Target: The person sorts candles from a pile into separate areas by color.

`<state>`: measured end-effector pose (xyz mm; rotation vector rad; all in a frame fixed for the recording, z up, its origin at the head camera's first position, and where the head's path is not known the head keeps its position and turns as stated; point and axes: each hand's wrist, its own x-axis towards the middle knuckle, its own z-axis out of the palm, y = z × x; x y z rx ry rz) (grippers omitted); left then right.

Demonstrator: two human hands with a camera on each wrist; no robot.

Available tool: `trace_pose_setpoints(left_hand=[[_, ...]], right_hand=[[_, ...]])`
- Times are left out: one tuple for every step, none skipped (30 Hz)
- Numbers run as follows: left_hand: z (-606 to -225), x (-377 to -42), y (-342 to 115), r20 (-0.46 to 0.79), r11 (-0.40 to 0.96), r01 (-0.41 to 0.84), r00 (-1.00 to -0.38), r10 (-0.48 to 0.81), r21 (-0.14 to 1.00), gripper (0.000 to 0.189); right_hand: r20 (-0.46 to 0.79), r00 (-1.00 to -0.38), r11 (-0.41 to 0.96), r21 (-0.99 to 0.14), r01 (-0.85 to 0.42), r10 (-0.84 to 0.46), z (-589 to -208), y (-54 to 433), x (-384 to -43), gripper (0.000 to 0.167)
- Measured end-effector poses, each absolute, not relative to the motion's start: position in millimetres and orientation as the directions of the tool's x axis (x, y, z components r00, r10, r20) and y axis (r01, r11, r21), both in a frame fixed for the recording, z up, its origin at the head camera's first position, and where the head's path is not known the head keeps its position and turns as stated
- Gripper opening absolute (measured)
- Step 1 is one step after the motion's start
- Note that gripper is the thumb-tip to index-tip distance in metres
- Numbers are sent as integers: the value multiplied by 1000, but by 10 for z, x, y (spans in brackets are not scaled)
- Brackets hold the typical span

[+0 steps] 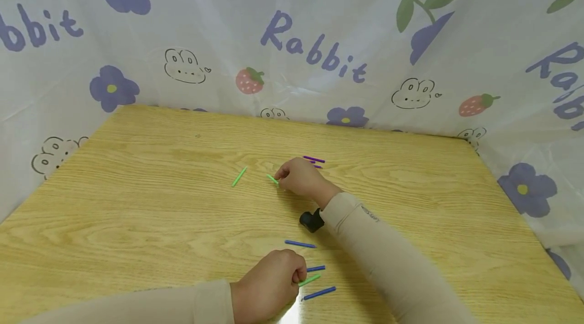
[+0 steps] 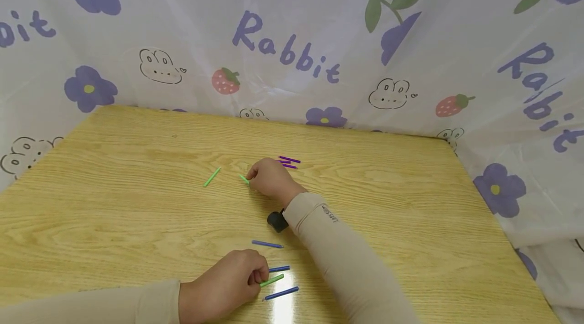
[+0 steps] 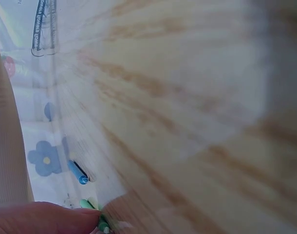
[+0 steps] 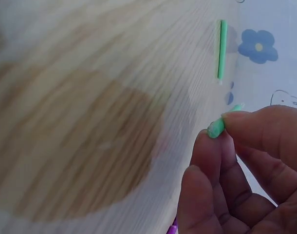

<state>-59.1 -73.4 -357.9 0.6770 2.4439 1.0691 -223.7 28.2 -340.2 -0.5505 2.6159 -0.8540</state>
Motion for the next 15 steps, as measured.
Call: trace_pose_setpoints(left_hand=[[-3580, -591, -734, -161, 594, 267, -807, 568, 759, 23], [-3581, -591, -734, -167, 595, 262, -806, 568, 760, 23], [-3580, -590, -734, -175, 596, 255, -804, 568, 761, 23], [-3582, -592, -733, -184, 598, 249, -802, 568, 762, 23], [-3583, -594, -733, -192, 600, 242, -801, 567, 762, 23], [-3584, -594, -732, -190, 602, 247, -801, 568, 759, 22], [-3584, -595, -732, -187, 602, 252, -800, 570, 758, 22], [-3584, -596, -732, -185, 603, 256, -800, 571, 756, 22], [-3584, -598, -733, -183, 602, 259, -799, 573, 755, 22], [-3585, -600, -734, -181, 603, 264, -798, 575, 753, 22], [-3585, -601, -736, -181, 601, 264, -796, 577, 754, 22], [-3584, -603, -738, -179, 600, 267, -795, 579, 754, 22], [-3585, -604, -740, -178, 598, 268, -794, 581, 756, 21], [-3586, -606, -741, -179, 596, 267, -793, 582, 757, 21], [-3587, -608, -743, -179, 595, 266, -792, 583, 758, 21]], right_hand=[[-194, -871, 742, -625, -245, -451, -3407, 264, -2243, 18], [-199, -873, 740, -631, -234, -446, -3410, 244, -2249, 18], [-203, -874, 739, -635, -226, -441, -3413, 225, -2255, 18], [-204, -876, 739, -636, -221, -438, -3415, 204, -2263, 19], [-206, -877, 739, -638, -215, -434, -3415, 184, -2268, 19], [-206, -878, 739, -640, -212, -431, -3410, 166, -2272, 19], [-205, -880, 739, -640, -211, -429, -3409, 148, -2278, 20], [-204, -882, 740, -640, -209, -426, -3408, 130, -2284, 20], [-203, -883, 739, -642, -206, -423, -3405, 115, -2288, 21], [-204, -885, 737, -645, -201, -419, -3404, 101, -2292, 21], [-207, -886, 736, -650, -192, -415, -3404, 89, -2296, 22], [-209, -888, 735, -653, -186, -411, -3405, 77, -2300, 22], [-210, -890, 734, -655, -179, -405, -3405, 67, -2303, 22], [-212, -891, 731, -660, -173, -402, -3404, 56, -2305, 22], [-214, -891, 729, -663, -168, -400, -3403, 46, -2308, 23]])
